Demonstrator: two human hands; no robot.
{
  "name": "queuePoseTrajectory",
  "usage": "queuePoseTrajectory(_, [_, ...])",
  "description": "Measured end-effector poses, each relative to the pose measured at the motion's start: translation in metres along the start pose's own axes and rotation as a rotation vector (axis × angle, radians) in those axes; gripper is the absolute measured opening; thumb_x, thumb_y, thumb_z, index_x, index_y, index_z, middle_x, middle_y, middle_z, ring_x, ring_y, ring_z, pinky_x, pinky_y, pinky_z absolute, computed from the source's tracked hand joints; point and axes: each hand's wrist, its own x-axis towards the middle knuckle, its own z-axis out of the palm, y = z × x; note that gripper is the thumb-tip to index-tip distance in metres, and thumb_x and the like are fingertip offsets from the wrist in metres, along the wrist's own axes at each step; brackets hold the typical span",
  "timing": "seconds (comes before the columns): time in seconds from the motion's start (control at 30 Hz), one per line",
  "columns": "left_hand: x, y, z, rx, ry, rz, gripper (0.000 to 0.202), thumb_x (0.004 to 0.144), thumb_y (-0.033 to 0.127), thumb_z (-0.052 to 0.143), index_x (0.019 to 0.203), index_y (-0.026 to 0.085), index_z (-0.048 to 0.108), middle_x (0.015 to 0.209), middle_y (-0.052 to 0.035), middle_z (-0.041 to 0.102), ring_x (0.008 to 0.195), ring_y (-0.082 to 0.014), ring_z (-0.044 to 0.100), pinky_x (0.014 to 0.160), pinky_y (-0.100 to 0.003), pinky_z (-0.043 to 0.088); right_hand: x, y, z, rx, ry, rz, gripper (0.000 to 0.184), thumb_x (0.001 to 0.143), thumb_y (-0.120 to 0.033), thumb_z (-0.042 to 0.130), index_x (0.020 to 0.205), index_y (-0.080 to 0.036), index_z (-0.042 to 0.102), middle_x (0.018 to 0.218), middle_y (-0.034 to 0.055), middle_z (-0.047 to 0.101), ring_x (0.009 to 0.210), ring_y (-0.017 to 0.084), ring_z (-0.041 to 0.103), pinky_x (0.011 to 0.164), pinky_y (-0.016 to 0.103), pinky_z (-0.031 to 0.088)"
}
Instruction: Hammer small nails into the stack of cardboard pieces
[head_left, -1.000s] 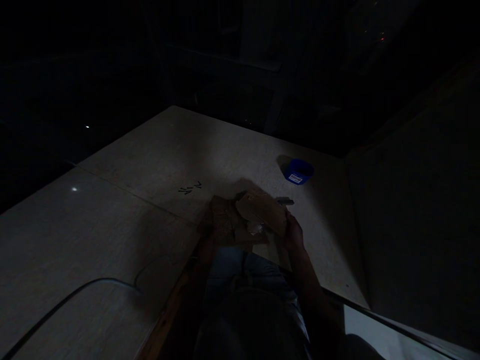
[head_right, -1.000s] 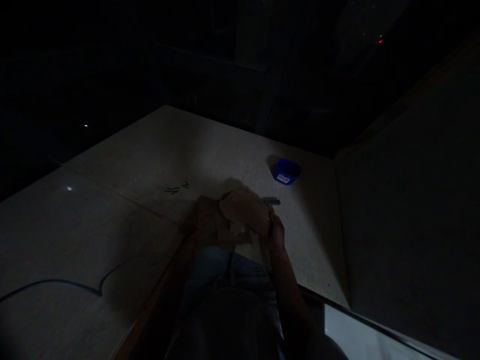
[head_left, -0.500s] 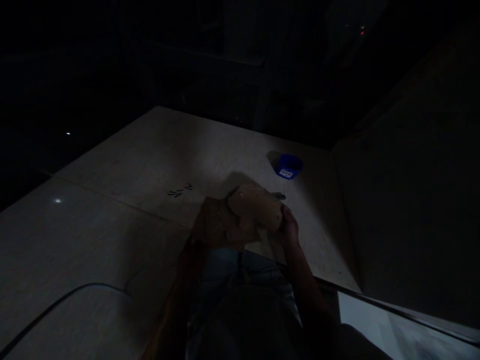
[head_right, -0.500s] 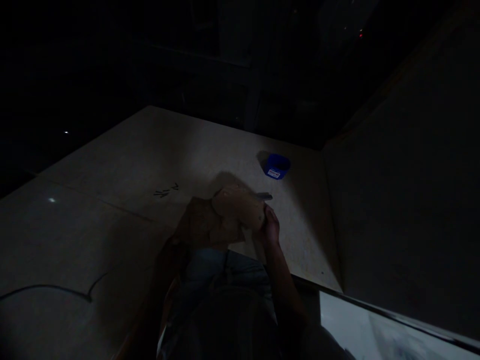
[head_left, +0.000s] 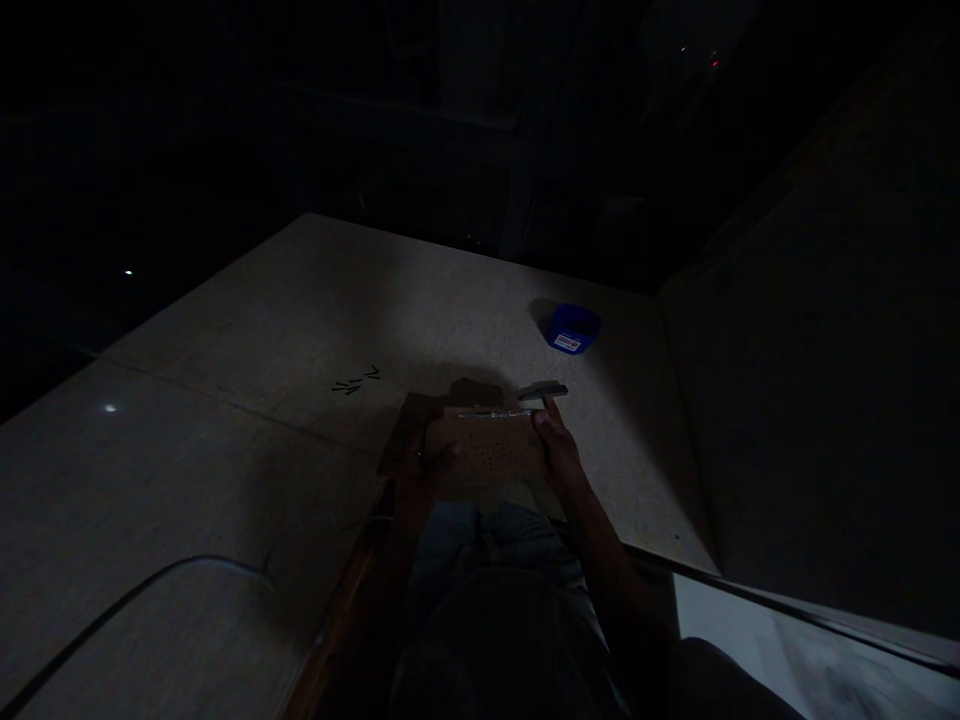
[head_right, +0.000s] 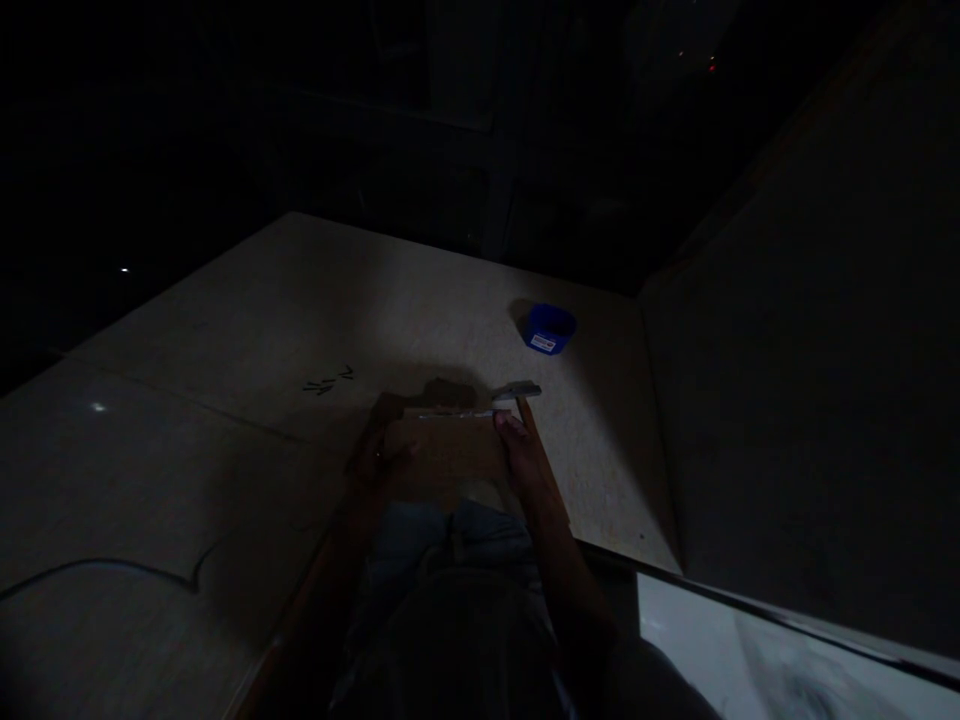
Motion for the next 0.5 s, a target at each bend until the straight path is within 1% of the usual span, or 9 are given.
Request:
queuePoseTrajectory(0.07, [-0.004,0.005,-0.001,0.022,0.034,-0.031,0.049,0.067,0.044,0.08,0.107,0.018,0.07,0.103,-0.0086,0.075,0.094,-0.0266,0.071,0.073,-0.031,0.058,-0.002,-0.005,0.003,-0.086,-0.005,-0.003,0.044,0.077,-0.057,0.073,0.105,-0.023,0.067,0.103,0.0047,0.073,0.099,0.026,0.066,0.084,0.037,0.055])
queuePoseTrajectory(0.1, [-0.006,0.006,-0.001,0.037,0.051,-0.047,0.047,0.066,0.044,0.08,0.103,0.017,0.072,0.099,-0.0083,0.076,0.091,-0.0264,0.072,0.07,-0.03,0.057,-0.002,-0.007,0.005,-0.136,0.018,-0.008,0.051,0.071,-0.054,0.078,0.11,-0.024,0.065,0.111,0.0056,0.071,0.105,0.027,0.064,0.088,0.038,0.054])
queuePoseTrajectory(0.13, [-0.007,0.005,-0.001,0.053,0.062,-0.057,0.046,0.065,0.045,0.081,0.101,0.017,0.072,0.096,-0.0081,0.076,0.089,-0.0262,0.072,0.068,-0.03,0.057,-0.002,-0.01,0.008,-0.195,0.059,-0.028,0.063,0.065,-0.052,0.083,0.117,-0.023,0.062,0.119,0.0073,0.067,0.111,0.029,0.062,0.092,0.04,0.053])
queuePoseTrajectory(0.2, [-0.01,0.004,0.0,0.069,0.071,-0.065,0.046,0.065,0.046,0.081,0.099,0.017,0.073,0.093,-0.0075,0.076,0.087,-0.0258,0.071,0.065,-0.029,0.057,-0.002,-0.013,0.014,-0.289,0.14,-0.067,0.086,0.055,-0.05,0.087,0.13,-0.022,0.055,0.134,0.0112,0.059,0.123,0.032,0.055,0.1,0.045,0.049])
queuePoseTrajectory(0.27, [-0.012,0.001,0.001,0.065,0.069,-0.058,0.046,0.066,0.048,0.079,0.099,0.017,0.073,0.091,-0.0065,0.076,0.085,-0.0251,0.071,0.065,-0.029,0.056,-0.001,-0.016,0.022,-0.333,0.185,-0.098,0.097,0.052,-0.049,0.087,0.136,-0.02,0.05,0.14,0.0137,0.054,0.129,0.034,0.05,0.104,0.046,0.046])
queuePoseTrajectory(0.37, [-0.014,0.0,0.002,0.081,0.084,-0.018,0.044,0.065,0.049,0.079,0.095,0.017,0.073,0.089,-0.006,0.075,0.084,-0.0248,0.071,0.066,-0.03,0.056,-0.001,-0.016,0.032,-0.363,0.192,-0.143,0.095,0.053,-0.048,0.084,0.137,-0.02,0.049,0.141,0.0155,0.052,0.13,0.035,0.049,0.101,0.046,0.048])
queuePoseTrajectory(0.43, [-0.014,0.0,0.0,0.096,0.088,0.011,0.041,0.065,0.048,0.079,0.092,0.017,0.073,0.086,-0.0055,0.074,0.083,-0.0245,0.071,0.068,-0.03,0.056,-0.002,-0.016,0.037,-0.38,0.193,-0.137,0.093,0.054,-0.049,0.083,0.136,-0.019,0.051,0.14,0.0168,0.053,0.128,0.036,0.05,0.098,0.047,0.049])
queuePoseTrajectory(0.5, [-0.015,-0.002,-0.003,0.089,0.072,0.01,0.039,0.066,0.048,0.078,0.09,0.018,0.073,0.085,-0.0052,0.074,0.083,-0.0241,0.071,0.07,-0.031,0.057,-0.003,-0.015,0.038,-0.387,0.194,-0.122,0.093,0.053,-0.049,0.083,0.135,-0.018,0.052,0.136,0.0167,0.056,0.124,0.037,0.052,0.098,0.049,0.049])
